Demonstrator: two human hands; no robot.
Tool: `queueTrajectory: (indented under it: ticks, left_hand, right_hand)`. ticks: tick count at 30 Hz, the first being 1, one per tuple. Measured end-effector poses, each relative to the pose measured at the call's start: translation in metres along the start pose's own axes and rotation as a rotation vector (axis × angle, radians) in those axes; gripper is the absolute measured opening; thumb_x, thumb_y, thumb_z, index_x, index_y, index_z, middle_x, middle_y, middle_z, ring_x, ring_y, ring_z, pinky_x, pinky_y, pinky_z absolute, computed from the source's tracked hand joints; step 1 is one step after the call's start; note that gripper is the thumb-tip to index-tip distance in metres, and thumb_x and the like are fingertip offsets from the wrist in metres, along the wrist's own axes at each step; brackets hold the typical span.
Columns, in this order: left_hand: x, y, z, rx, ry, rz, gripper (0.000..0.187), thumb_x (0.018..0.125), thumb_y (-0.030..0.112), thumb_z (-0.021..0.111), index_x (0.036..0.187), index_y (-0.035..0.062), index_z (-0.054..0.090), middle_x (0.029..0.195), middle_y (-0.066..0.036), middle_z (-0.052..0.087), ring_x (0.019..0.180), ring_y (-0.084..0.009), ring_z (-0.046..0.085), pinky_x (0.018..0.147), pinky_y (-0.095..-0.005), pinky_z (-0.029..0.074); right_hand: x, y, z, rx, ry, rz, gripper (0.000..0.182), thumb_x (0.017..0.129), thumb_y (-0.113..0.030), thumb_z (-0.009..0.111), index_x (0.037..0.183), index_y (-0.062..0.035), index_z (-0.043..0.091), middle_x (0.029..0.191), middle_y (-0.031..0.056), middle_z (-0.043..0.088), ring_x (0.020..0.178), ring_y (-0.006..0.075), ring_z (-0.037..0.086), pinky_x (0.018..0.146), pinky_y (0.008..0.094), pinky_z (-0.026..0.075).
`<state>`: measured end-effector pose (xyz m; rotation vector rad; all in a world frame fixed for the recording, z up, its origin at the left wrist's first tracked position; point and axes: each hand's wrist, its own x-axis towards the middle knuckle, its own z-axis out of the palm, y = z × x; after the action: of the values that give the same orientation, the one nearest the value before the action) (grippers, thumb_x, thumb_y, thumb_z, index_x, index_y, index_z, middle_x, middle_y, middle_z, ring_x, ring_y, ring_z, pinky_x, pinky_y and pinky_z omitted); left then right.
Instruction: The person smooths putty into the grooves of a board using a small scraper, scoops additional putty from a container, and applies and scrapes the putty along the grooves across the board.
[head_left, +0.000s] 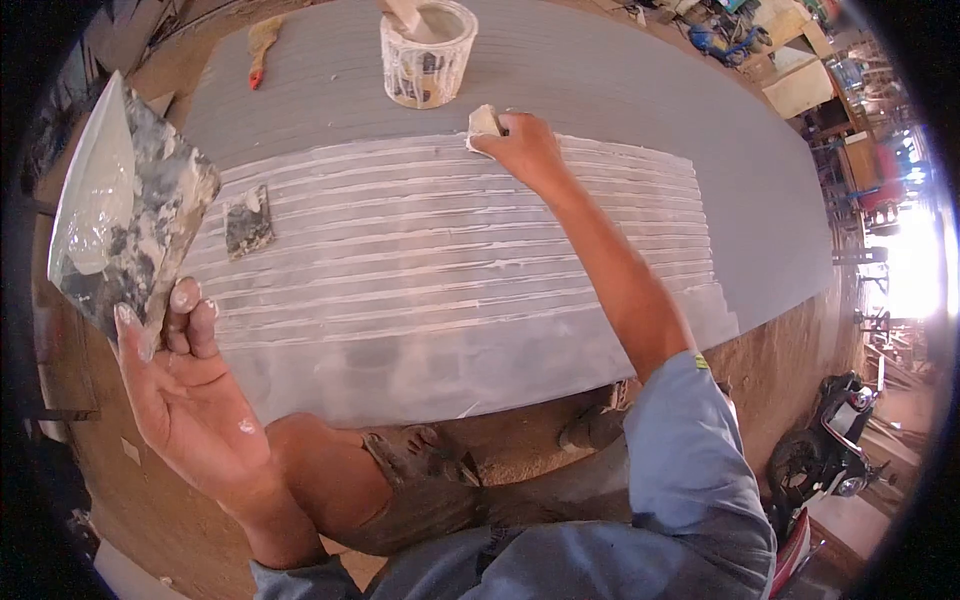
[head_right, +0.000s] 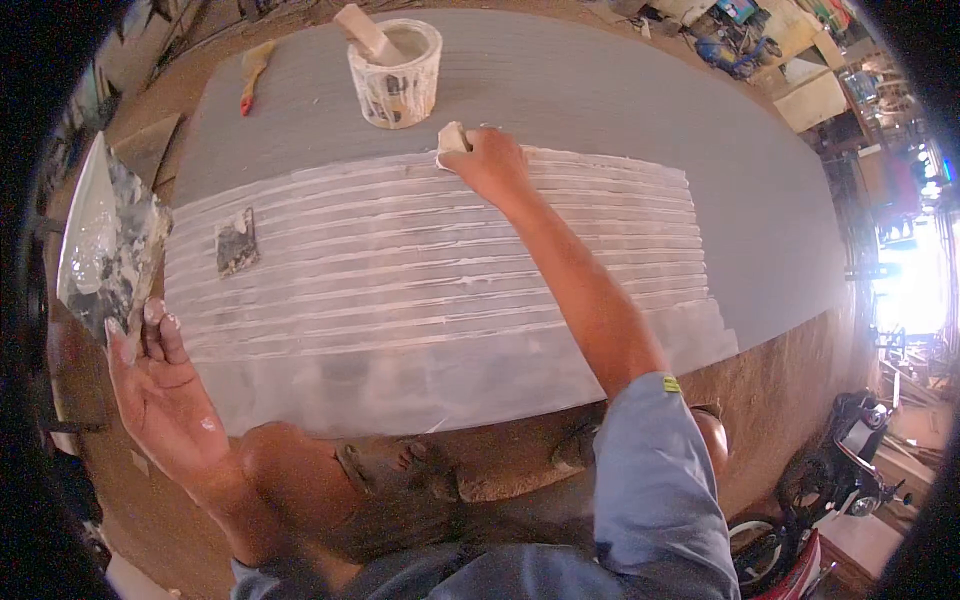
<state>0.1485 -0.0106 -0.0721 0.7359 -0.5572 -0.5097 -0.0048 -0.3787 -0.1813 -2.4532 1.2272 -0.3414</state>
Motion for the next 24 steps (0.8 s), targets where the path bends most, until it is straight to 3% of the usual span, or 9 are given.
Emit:
queueTrajectory:
  ticks: [2,4,5,9,11,18,20,24]
  left_hand:
    - [0.001,-0.003,0.007,-0.002,-0.019,-0.016,0.037,0.103,0.019,0.046,0.130,-0.0056,0.053,0.132,-0.021,0.057,0.119,-0.0293,0.058,0.105,-0.0374,0.046]
    - [-0.001,-0.007,0.017,0.165,0.282,0.014,0.039,0.103,0.020,0.045,0.129,-0.0098,0.049,0.121,-0.023,0.061,0.108,-0.0297,0.062,0.094,-0.0346,0.051]
    - [-0.002,-0.010,0.021,0.174,0.281,0.011,0.039,0.103,0.020,0.045,0.129,-0.0098,0.049,0.121,-0.023,0.061,0.108,-0.0297,0.062,0.094,-0.0346,0.051]
    - [-0.005,-0.018,0.023,0.234,0.258,0.015,0.039,0.103,0.020,0.046,0.128,-0.0099,0.050,0.121,-0.023,0.061,0.108,-0.0292,0.062,0.094,-0.0347,0.052]
    - [-0.004,-0.020,0.022,0.251,0.284,0.005,0.038,0.103,0.020,0.045,0.128,-0.0099,0.049,0.121,-0.022,0.061,0.107,-0.0290,0.062,0.094,-0.0350,0.052]
    - [-0.001,-0.029,0.019,0.265,0.251,-0.008,0.038,0.103,0.019,0.045,0.128,-0.0092,0.050,0.122,-0.021,0.061,0.112,-0.0290,0.061,0.101,-0.0363,0.048]
    - [-0.003,-0.033,0.019,0.264,0.264,0.003,0.038,0.103,0.019,0.045,0.129,-0.0091,0.050,0.123,-0.020,0.061,0.114,-0.0286,0.060,0.102,-0.0364,0.047]
    - [-0.004,-0.034,0.024,0.304,0.282,-0.011,0.039,0.103,0.019,0.047,0.130,-0.0083,0.049,0.125,-0.020,0.060,0.115,-0.0282,0.059,0.105,-0.0368,0.045]
  right_hand:
    - [0.001,0.010,-0.009,0.149,-0.028,0.097,0.039,0.077,-0.036,0.070,0.096,-0.0021,0.071,0.094,0.0197,0.071,0.091,0.0384,0.067,0.081,0.0483,0.051]
    - [0.006,0.016,-0.007,0.088,0.039,0.080,0.041,0.076,-0.037,0.070,0.097,-0.0023,0.071,0.093,0.0197,0.071,0.090,0.0380,0.068,0.080,0.0478,0.051]
    - [0.008,0.018,-0.005,0.028,0.102,0.059,0.042,0.076,-0.039,0.070,0.097,-0.0024,0.072,0.092,0.0196,0.071,0.089,0.0376,0.068,0.080,0.0473,0.052]
    - [0.017,0.023,-0.013,-0.034,0.028,0.066,0.041,0.076,-0.038,0.070,0.098,-0.0030,0.072,0.091,0.0196,0.071,0.089,0.0368,0.069,0.079,0.0465,0.052]
    - [0.019,0.026,-0.018,0.007,-0.038,0.093,0.038,0.074,-0.039,0.069,0.088,-0.0036,0.072,0.080,0.0159,0.070,0.080,0.0317,0.067,0.073,0.0432,0.050]
    - [0.023,0.047,-0.027,-0.104,0.001,0.048,0.035,0.073,-0.037,0.070,0.087,-0.0047,0.072,0.079,0.0141,0.070,0.082,0.0309,0.068,0.074,0.0441,0.051]
    - [0.020,0.056,-0.040,-0.152,-0.066,0.111,0.042,0.075,-0.038,0.072,0.102,-0.0053,0.073,0.098,0.0194,0.072,0.091,0.0346,0.070,0.079,0.0449,0.054]
    - [0.025,0.107,-0.060,-0.216,-0.077,0.100,0.043,0.075,-0.038,0.072,0.102,-0.0049,0.073,0.100,0.0190,0.072,0.092,0.0339,0.070,0.080,0.0454,0.053]
